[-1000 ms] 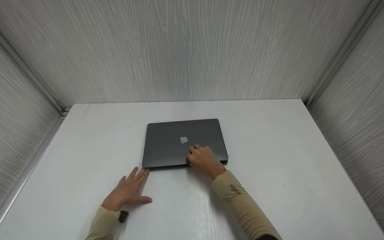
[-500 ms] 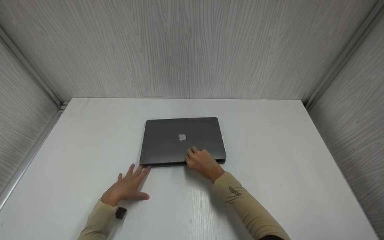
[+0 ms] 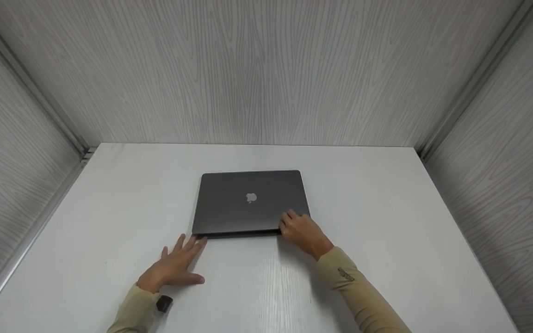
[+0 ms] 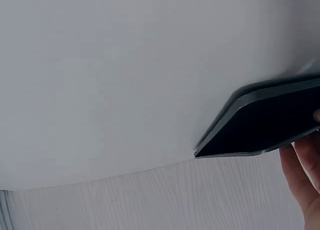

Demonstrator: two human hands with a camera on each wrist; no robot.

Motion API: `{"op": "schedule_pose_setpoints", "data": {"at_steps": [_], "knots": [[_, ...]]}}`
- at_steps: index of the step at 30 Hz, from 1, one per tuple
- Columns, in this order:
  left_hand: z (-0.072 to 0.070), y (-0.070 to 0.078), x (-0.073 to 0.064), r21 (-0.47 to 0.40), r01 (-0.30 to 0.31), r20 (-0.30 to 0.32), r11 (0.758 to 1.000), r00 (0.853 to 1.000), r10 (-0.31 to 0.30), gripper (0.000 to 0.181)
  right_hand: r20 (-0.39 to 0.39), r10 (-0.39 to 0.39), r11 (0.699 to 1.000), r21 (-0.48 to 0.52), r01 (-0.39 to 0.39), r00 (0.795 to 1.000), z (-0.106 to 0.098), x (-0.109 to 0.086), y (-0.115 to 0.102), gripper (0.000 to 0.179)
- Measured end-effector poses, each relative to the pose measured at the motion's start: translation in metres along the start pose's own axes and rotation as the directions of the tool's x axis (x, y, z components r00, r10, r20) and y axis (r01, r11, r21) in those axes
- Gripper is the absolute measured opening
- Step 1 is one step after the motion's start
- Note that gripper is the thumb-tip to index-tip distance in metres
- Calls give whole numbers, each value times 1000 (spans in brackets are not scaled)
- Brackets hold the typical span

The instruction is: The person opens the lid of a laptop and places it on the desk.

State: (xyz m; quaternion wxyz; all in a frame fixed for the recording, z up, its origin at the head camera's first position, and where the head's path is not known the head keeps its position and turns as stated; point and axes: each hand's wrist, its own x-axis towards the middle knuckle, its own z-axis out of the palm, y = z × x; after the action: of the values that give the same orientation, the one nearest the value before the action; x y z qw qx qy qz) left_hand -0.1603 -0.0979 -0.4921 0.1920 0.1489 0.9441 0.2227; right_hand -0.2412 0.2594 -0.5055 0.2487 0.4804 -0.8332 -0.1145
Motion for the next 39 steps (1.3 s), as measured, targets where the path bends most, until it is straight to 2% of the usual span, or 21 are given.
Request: {"op": "schedule_pose_setpoints", "data": {"at_steps": [6, 10, 19, 25, 31, 39], "knots": [[2, 0, 0, 3, 15, 7, 1000, 1000, -15, 97, -36, 36, 999, 23, -35, 999, -1, -22, 9, 30], [4, 1, 1, 18, 14, -10, 1000, 1000, -13, 96, -28, 87, 996, 38, -86, 996, -2, -29, 11, 34], [2, 2, 4, 34, 11, -19, 999, 1000, -10, 96, -14, 127, 990, 57, -126, 992, -3, -30, 12, 35], [2, 1, 1, 33, 29, -19, 999, 999, -28, 97, -21, 102, 993, 60, -101, 995, -4, -28, 5, 32], [6, 2, 2, 75, 32, -32, 997, 999, -30, 98, -52, 98, 994, 61, -95, 994, -4, -32, 3, 32], [2, 3, 3, 57, 30, -33, 998, 999, -28, 97, -110, 88, 994, 67, -81, 990, -9, -27, 14, 35]]}}
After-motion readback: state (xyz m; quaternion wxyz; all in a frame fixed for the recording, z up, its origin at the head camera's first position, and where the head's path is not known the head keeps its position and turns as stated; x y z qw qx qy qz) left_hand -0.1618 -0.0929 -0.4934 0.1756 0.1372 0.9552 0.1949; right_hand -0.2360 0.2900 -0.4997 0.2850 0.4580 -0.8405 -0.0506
